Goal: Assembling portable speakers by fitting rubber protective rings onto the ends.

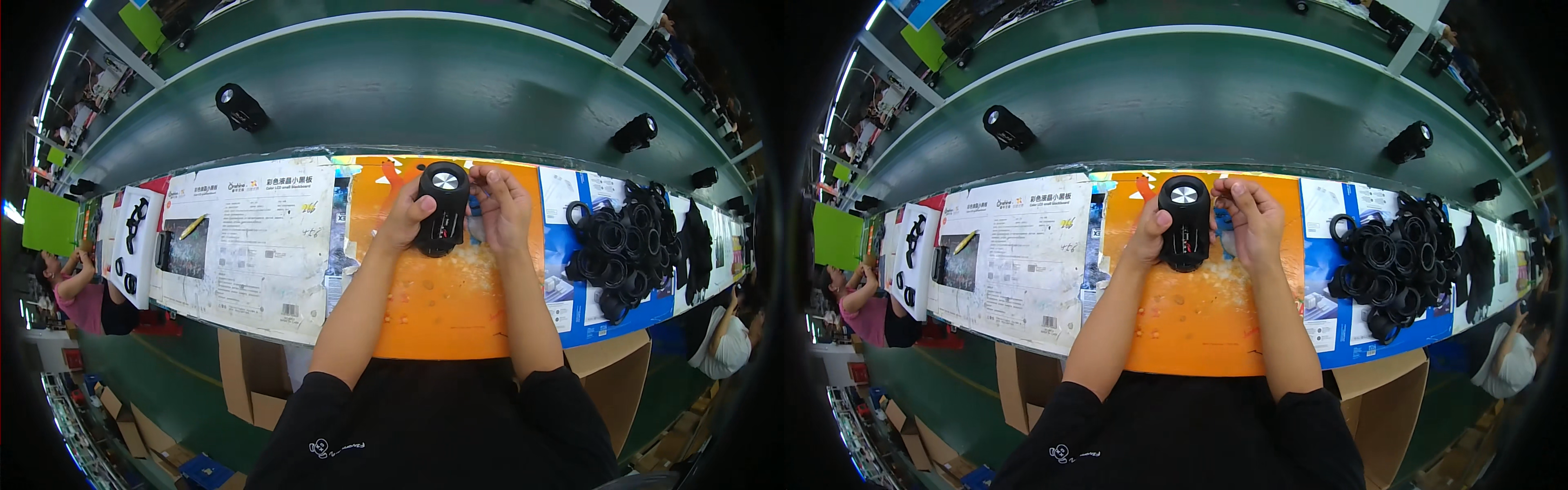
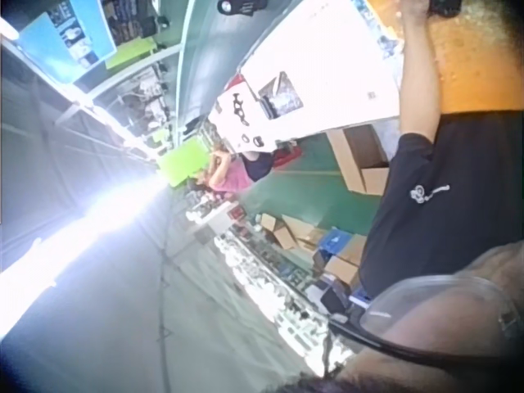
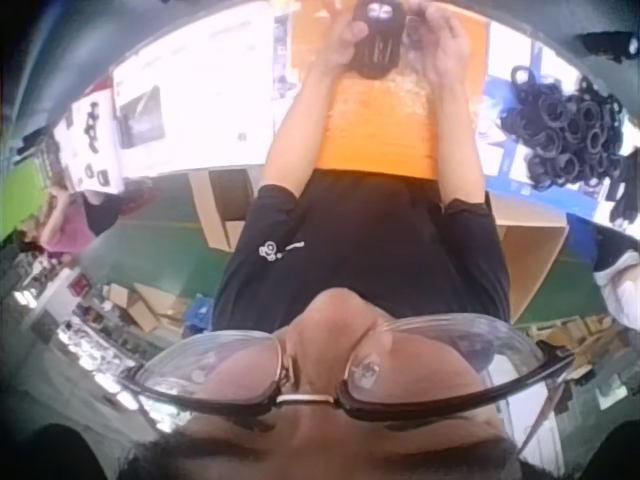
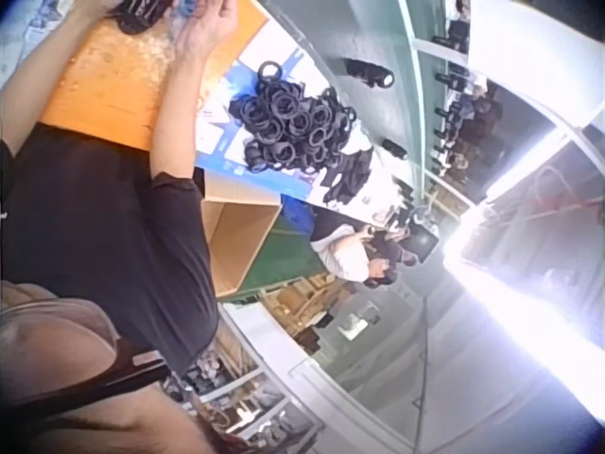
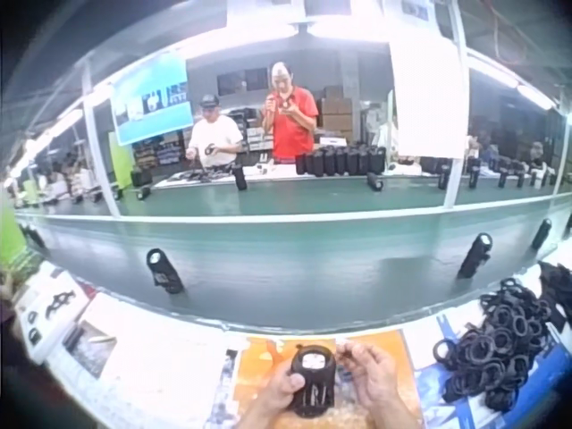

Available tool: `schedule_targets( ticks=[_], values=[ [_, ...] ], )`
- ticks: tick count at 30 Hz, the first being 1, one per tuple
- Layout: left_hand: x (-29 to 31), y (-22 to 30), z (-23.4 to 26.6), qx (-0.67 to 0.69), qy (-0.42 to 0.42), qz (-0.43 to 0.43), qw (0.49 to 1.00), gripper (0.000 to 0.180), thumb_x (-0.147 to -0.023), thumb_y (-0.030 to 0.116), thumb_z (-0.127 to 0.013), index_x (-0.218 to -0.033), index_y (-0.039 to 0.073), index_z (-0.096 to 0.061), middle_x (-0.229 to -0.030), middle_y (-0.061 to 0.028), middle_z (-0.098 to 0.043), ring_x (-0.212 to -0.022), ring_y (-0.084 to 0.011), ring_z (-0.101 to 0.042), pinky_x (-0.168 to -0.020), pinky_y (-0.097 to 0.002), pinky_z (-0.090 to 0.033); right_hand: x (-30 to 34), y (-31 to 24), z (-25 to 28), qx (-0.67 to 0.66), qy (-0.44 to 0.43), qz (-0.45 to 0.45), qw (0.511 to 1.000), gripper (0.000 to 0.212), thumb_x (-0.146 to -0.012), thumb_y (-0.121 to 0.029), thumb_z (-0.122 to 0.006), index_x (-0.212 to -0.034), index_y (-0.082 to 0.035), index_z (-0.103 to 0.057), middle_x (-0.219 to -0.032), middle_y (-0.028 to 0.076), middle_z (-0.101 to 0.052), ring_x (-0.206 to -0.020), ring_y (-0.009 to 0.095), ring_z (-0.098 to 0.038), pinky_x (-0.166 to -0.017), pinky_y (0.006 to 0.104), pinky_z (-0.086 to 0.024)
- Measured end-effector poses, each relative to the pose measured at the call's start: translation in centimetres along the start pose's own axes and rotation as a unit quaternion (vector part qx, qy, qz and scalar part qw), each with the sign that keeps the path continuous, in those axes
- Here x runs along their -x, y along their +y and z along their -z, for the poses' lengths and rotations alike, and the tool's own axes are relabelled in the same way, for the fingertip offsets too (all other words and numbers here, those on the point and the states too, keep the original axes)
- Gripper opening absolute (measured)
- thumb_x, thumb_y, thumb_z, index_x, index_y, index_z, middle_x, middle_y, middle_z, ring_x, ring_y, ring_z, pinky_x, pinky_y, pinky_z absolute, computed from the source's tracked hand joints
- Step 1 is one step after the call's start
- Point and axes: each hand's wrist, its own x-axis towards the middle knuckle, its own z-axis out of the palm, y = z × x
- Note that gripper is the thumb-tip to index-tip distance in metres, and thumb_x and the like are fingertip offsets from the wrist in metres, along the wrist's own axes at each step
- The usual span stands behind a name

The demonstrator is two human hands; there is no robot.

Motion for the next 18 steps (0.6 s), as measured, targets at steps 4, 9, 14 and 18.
schedule_targets(
  ticks=[4,9,14,18],
  values=[
    [0.1,0.1,-0.3,-0.032,0.024,0.011,0.999,0.097,-0.082,0.076,-0.083,-0.138,0.0,-0.061,-0.11,-0.0171,-0.077,-0.091,-0.027,-0.08,-0.082,-0.0399,-0.069,0.7,-0.6,-1.7,-0.055,-0.057,0.043,0.996,0.024,-0.113,-0.017,-0.068,-0.13,-0.001,-0.072,-0.135,0.021,-0.075,-0.101,0.02,-0.071,-0.088,0.0312,-0.06],
    [0.2,-0.2,0.0,-0.038,0.047,-0.02,0.998,0.098,-0.085,0.069,-0.088,-0.149,0.0,-0.059,-0.132,-0.0094,-0.072,-0.114,-0.0199,-0.074,-0.097,-0.0343,-0.063,1.3,-2.6,-5.0,0.203,-0.13,0.139,0.961,0.032,-0.104,-0.011,-0.075,-0.134,-0.001,-0.071,-0.155,0.019,-0.065,-0.131,0.025,-0.066,-0.113,0.0367,-0.051],
    [0.4,0.1,0.0,-0.079,0.034,-0.003,0.996,0.1,-0.084,0.07,-0.089,-0.15,0.0,-0.059,-0.133,-0.0074,-0.07,-0.121,-0.0187,-0.069,-0.106,-0.0347,-0.057,1.5,-2.9,-4.7,0.216,-0.122,0.123,0.961,0.035,-0.1,-0.008,-0.08,-0.134,-0.002,-0.072,-0.148,0.017,-0.07,-0.139,0.025,-0.063,-0.122,0.04,-0.045],
    [0.3,0.0,-0.4,-0.132,0.035,-0.011,0.991,0.101,-0.084,0.069,-0.09,-0.15,-0.001,-0.059,-0.134,-0.0078,-0.07,-0.121,-0.0197,-0.068,-0.108,-0.0353,-0.055,2.0,-3.3,-5.0,0.254,-0.082,0.132,0.955,0.034,-0.099,-0.007,-0.081,-0.131,-0.002,-0.072,-0.139,0.014,-0.074,-0.13,0.022,-0.067,-0.114,0.0377,-0.049]
  ],
)
